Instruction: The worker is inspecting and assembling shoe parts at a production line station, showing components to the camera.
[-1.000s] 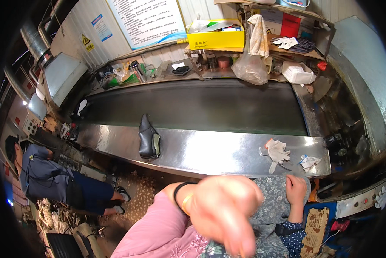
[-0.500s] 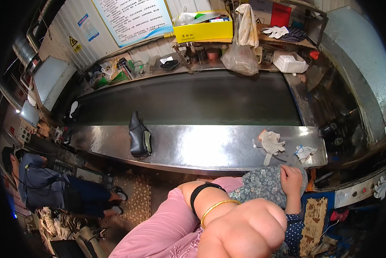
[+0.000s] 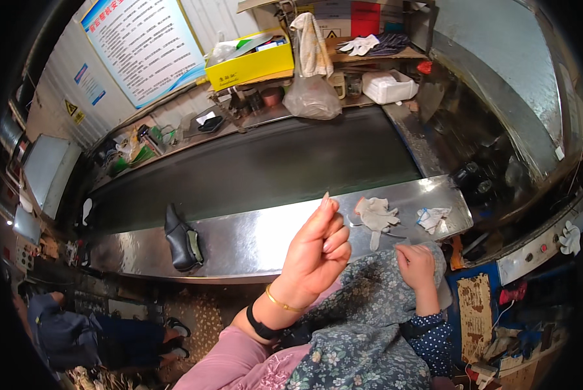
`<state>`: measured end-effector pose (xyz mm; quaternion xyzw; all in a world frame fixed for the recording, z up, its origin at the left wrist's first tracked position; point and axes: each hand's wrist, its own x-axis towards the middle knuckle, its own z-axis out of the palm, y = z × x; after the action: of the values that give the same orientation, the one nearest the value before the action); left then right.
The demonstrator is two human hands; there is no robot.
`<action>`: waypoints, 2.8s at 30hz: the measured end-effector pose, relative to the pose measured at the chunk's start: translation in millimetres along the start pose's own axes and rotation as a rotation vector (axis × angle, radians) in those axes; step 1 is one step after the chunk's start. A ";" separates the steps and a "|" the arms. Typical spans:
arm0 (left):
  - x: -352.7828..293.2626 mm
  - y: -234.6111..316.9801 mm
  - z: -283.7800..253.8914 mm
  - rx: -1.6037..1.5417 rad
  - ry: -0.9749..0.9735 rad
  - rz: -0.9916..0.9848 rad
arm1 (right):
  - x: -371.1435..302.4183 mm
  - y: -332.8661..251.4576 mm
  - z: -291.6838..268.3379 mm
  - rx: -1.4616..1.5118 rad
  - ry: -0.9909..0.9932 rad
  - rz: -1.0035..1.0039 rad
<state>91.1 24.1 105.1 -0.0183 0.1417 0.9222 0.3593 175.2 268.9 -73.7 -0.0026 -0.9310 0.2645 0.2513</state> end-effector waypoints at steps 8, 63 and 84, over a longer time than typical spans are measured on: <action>1.6 4.3 -8.6 0.242 0.051 0.146 | -2.6 2.8 -4.6 -0.014 0.044 -0.006; -73.0 -4.5 86.0 0.808 -0.929 0.675 | -6.2 -0.1 -7.2 -0.024 0.001 0.047; -64.6 -34.5 95.6 0.511 -1.123 0.918 | -3.9 -1.6 -6.5 -0.015 -0.031 0.044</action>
<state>168.5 32.1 197.0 0.5971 0.1400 0.7884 -0.0483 181.9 270.2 -69.9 -0.0210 -0.9364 0.2632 0.2310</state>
